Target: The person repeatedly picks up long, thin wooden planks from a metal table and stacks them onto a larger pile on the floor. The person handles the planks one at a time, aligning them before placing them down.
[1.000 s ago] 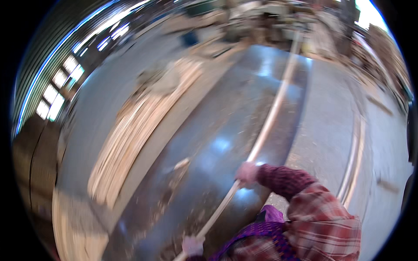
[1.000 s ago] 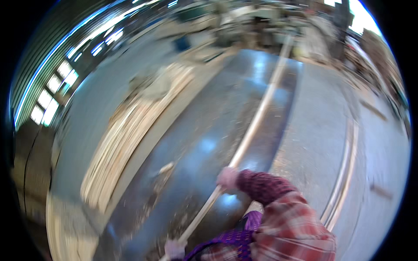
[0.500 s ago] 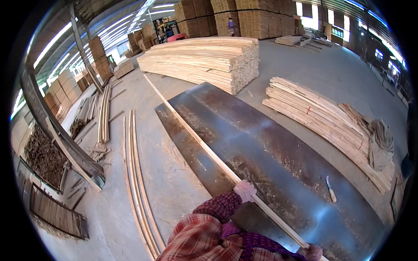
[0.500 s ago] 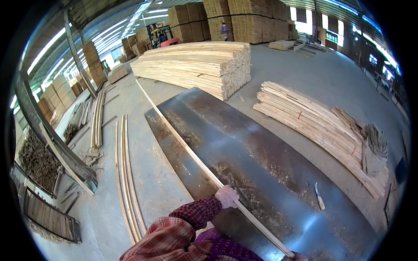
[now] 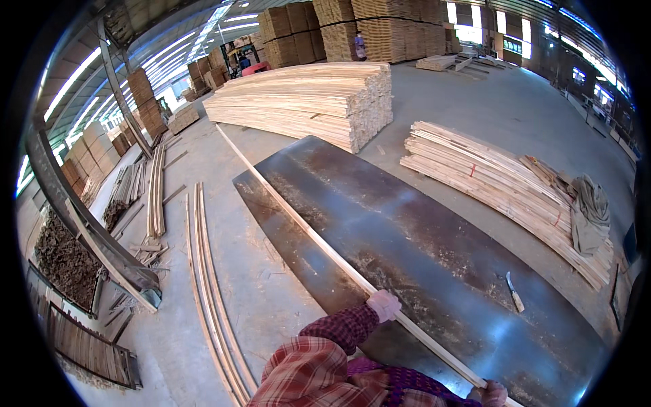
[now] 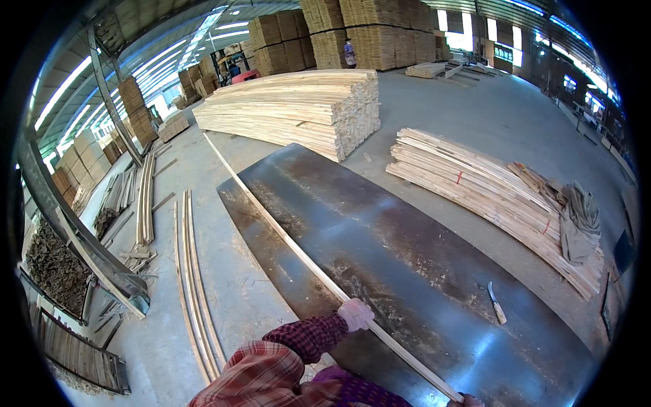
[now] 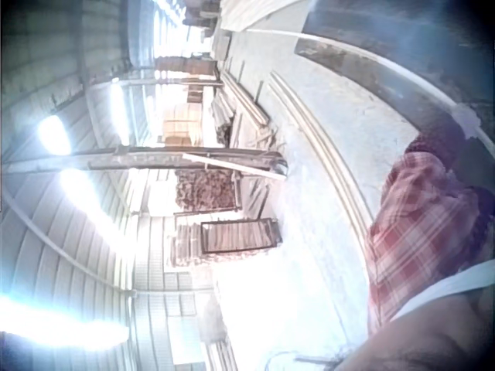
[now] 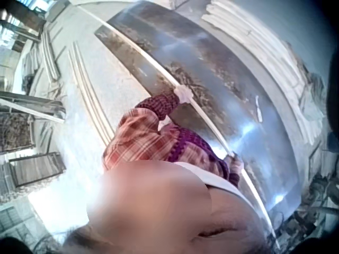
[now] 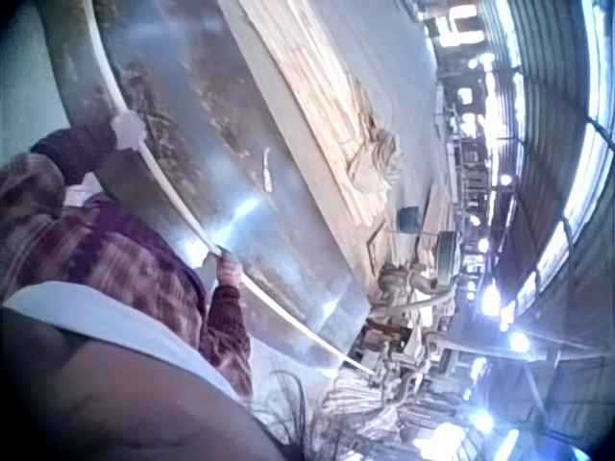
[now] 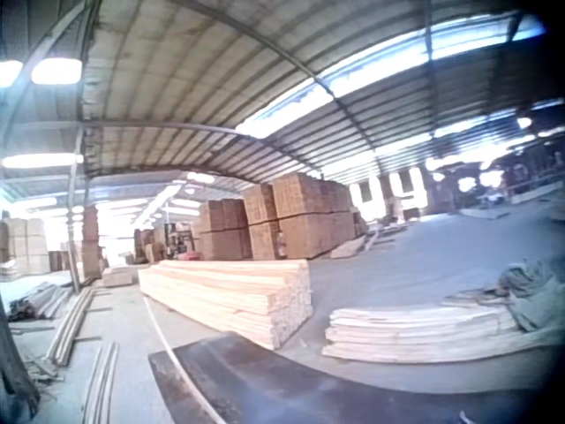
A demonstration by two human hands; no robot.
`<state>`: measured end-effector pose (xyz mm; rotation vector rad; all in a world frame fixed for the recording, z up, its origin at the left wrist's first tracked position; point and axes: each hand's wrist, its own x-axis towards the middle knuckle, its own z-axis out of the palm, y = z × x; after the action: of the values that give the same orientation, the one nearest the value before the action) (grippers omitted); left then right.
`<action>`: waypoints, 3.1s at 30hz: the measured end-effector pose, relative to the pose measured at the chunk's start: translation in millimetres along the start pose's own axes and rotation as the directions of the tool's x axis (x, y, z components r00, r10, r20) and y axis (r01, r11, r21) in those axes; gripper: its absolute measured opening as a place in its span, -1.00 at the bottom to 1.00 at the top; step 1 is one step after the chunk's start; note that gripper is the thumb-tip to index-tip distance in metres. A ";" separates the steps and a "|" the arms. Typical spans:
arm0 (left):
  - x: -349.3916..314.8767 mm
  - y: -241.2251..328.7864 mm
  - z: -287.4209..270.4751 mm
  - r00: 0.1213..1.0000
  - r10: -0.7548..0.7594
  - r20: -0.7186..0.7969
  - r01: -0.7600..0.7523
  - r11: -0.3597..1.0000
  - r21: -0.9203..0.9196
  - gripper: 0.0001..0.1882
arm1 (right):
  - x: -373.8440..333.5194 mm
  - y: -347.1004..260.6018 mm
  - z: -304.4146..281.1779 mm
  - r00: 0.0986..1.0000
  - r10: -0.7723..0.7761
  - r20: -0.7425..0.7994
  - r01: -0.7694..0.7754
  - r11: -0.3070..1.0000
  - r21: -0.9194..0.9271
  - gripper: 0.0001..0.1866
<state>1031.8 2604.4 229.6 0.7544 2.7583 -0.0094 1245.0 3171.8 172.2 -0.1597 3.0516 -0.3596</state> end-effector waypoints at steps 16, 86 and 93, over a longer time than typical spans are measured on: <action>-64.3 -15.7 -58.4 0.957 -0.114 -0.266 0.071 0.984 -0.163 -0.18 | -42.3 -90.1 -23.5 0.817 0.508 -0.274 -0.530 0.848 -0.009 -0.31; -114.2 -77.5 15.5 -0.335 -0.713 0.616 0.046 -0.665 -0.745 -0.09 | -44.3 -129.3 150.3 -0.401 0.907 0.126 -0.448 -0.315 0.837 -0.18; -107.6 -85.4 33.2 -0.330 -0.716 0.615 -0.033 -0.642 -0.766 -0.10 | -38.7 -126.8 136.2 -0.360 0.927 0.103 -0.484 -0.280 0.829 -0.20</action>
<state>1086.6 2474.4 221.0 -2.5231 1.6435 1.7456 1305.9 3022.3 71.8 2.8500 1.8258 -1.3200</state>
